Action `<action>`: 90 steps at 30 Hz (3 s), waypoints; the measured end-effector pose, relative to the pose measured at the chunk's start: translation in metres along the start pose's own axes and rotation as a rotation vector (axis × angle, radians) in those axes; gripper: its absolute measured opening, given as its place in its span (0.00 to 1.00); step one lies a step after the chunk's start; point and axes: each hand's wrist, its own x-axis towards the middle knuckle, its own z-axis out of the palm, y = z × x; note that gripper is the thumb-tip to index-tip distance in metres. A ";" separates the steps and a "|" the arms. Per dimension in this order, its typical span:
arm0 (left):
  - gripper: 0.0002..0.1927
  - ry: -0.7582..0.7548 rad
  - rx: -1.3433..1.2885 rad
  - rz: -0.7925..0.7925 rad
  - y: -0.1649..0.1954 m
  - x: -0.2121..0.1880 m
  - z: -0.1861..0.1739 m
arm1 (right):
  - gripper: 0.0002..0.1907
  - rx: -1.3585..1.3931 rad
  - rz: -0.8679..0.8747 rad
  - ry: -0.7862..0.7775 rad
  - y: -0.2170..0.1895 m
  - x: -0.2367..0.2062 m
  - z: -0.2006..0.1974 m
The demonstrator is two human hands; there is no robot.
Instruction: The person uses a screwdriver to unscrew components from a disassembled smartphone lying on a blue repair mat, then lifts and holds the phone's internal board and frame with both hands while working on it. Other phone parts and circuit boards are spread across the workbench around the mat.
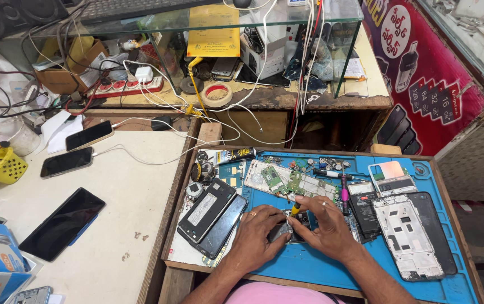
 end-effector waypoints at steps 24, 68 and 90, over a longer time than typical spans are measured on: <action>0.24 0.026 0.002 0.021 0.005 0.001 -0.003 | 0.40 0.075 0.053 -0.038 -0.003 0.001 -0.001; 0.27 0.066 0.008 0.027 -0.002 0.000 0.003 | 0.40 0.143 0.336 -0.077 -0.006 0.005 -0.005; 0.24 0.013 -0.031 -0.007 0.006 0.001 -0.005 | 0.40 0.064 0.017 -0.024 0.000 -0.001 0.000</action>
